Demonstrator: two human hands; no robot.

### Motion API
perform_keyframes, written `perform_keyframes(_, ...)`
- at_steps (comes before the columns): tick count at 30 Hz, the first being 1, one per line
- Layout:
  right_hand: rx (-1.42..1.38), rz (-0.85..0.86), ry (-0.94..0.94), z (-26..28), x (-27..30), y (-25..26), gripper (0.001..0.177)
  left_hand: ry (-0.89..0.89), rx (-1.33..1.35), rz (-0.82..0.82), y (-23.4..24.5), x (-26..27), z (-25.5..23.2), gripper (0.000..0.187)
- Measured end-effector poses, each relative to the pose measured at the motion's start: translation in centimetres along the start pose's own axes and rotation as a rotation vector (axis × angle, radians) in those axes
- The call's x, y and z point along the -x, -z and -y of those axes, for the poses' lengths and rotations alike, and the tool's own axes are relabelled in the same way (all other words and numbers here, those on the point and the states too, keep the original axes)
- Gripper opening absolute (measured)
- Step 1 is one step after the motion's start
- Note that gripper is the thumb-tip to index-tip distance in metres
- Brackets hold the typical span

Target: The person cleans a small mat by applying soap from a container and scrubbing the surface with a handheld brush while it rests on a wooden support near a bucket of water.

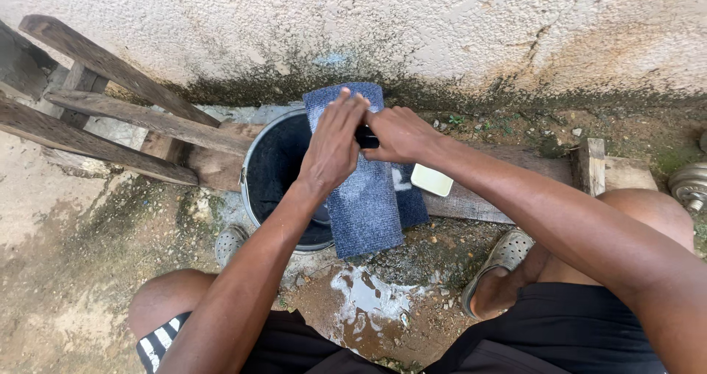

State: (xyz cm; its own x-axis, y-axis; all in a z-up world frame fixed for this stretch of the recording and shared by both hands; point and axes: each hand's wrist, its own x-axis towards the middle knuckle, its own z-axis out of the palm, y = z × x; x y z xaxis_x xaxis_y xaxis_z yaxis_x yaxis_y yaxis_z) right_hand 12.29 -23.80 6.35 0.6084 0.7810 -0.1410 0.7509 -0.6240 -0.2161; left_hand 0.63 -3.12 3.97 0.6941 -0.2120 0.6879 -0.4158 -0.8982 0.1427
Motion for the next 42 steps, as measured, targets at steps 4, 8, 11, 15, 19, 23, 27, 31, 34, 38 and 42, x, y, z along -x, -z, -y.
perform_keyframes(4,0.044,-0.007,0.004,0.4,2.0,1.1,0.045,0.061,0.123,0.226,0.0,-1.5,-1.1,0.070)
perform_keyframes(8,-0.011,-0.176,-0.004,-0.5,6.1,3.8,0.070,0.111,0.187,0.136,0.0,-1.9,-2.9,0.063)
perform_keyframes(11,-0.033,-0.236,-0.034,-2.8,8.9,4.3,0.097,0.216,0.126,0.263,-1.3,-2.2,-5.1,0.051)
perform_keyframes(15,0.009,-0.174,-0.148,-7.7,11.6,1.9,0.120,0.280,0.093,0.326,-3.5,-1.7,-8.2,0.060)
perform_keyframes(19,0.059,-0.014,-0.300,-12.0,13.9,0.6,0.107,0.266,0.063,0.377,-5.2,-0.9,-10.2,0.068)
perform_keyframes(23,0.103,0.036,-0.379,-13.6,13.9,-0.4,0.093,0.195,0.081,0.398,-6.3,-1.2,-9.9,0.076)
perform_keyframes(27,0.185,-0.001,-0.414,-16.6,13.1,-2.2,0.078,0.142,0.093,0.419,-6.8,-1.3,-9.9,0.083)
perform_keyframes(31,0.064,-0.120,-0.510,-19.3,13.9,-8.8,0.073,0.124,0.048,0.551,-5.3,-4.0,-9.1,0.084)
perform_keyframes(34,0.068,-0.068,-0.641,-21.7,13.4,-12.3,0.068,0.076,0.037,0.593,-4.8,-5.3,-8.5,0.086)
perform_keyframes(38,-0.080,-0.016,-0.825,-23.0,14.3,-18.0,0.065,0.021,0.054,0.653,-6.3,-6.6,-7.7,0.084)
perform_keyframes(42,-0.171,-0.002,-0.859,-24.1,14.8,-24.3,0.060,0.022,0.067,0.636,-9.0,-7.0,-8.0,0.080)
